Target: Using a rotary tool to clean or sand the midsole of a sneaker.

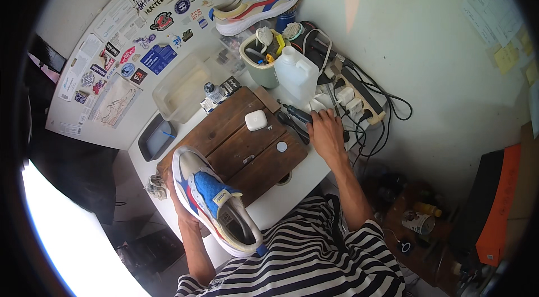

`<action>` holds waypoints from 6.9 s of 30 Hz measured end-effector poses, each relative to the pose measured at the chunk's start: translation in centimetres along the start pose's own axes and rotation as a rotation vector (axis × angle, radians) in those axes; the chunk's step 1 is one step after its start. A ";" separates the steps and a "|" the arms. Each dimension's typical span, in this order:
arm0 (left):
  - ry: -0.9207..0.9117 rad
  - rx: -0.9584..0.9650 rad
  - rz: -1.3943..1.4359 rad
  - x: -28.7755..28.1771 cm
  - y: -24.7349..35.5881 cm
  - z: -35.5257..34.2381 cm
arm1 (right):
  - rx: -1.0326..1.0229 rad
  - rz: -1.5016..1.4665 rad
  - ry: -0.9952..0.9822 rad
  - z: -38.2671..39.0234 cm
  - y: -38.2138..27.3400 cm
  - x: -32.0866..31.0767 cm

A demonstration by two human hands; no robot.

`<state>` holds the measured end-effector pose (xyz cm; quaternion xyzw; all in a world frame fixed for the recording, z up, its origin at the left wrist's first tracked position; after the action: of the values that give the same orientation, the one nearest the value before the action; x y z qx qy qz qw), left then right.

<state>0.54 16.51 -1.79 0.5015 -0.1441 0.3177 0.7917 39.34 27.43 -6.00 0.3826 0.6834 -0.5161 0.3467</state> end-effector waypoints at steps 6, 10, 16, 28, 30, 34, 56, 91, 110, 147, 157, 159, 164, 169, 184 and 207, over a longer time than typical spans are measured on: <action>-0.022 0.014 -0.182 1.6 -1.3 1.1 | 0.002 0.007 -0.105 -0.1 -0.5 -1.1; -0.158 -0.072 -0.340 0.9 -2.0 0.8 | 0.031 -0.257 0.029 0.0 -1.7 -2.9; -0.141 -0.199 -0.634 6.4 -2.2 1.3 | -0.063 -0.423 0.137 1.0 -3.5 -5.4; -0.227 -0.211 -0.742 8.5 -0.5 2.3 | 0.075 -1.176 0.039 3.9 -6.3 -9.4; -0.243 -0.205 -0.743 8.0 -0.4 2.0 | 0.006 -1.143 0.007 4.4 -6.2 -9.3; -0.179 -0.063 -0.763 5.0 -0.2 0.1 | -0.032 -0.962 0.013 5.0 -6.5 -9.2; 0.372 0.771 -1.656 7.4 5.1 0.4 | 0.443 -1.749 -0.279 4.8 -7.6 -7.2; -0.176 0.375 -0.562 16.4 -3.1 0.0 | -0.335 -0.350 0.117 5.3 -4.8 -8.7; -0.552 0.101 -0.381 14.5 -5.5 3.7 | 0.052 -2.250 -0.197 7.9 -11.5 -5.3; 0.060 -0.042 -0.584 -1.3 1.4 -1.3 | 0.584 -2.487 -0.133 3.3 -16.3 4.5; -0.138 -0.032 -0.299 3.2 -1.9 -1.3 | 0.415 -2.537 -0.101 4.7 -13.8 2.7; -0.131 -0.055 -0.223 4.4 -2.6 -1.1 | 0.260 -2.413 -0.008 4.2 -13.2 0.6; -0.153 -0.131 -0.208 7.2 -2.6 -0.4 | -0.094 -1.868 0.033 2.3 -10.5 -4.6; -0.259 -0.240 -0.304 7.9 -4.0 -0.2 | -0.080 -1.710 -0.010 2.8 -8.9 -5.3; -0.353 -0.313 -0.472 9.9 -5.9 0.0 | 0.102 -1.951 0.199 6.7 -6.9 -1.8; -0.140 -0.218 -0.364 9.4 -6.6 1.4 | 0.184 -1.941 0.104 7.2 -7.0 0.2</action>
<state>12.08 16.66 -0.61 0.4516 -0.1395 0.1165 0.8735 33.59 19.24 -4.74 -0.2987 0.6729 -0.6111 -0.2908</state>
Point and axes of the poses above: each hand's wrist, its own z-axis away from the middle knuckle, its own x-axis out of the palm, y = z × x, the point moved 1 cm from there along -z, towards the middle knuckle, and after that the axes turned 11 degrees about -z, right-handed, at the moved point
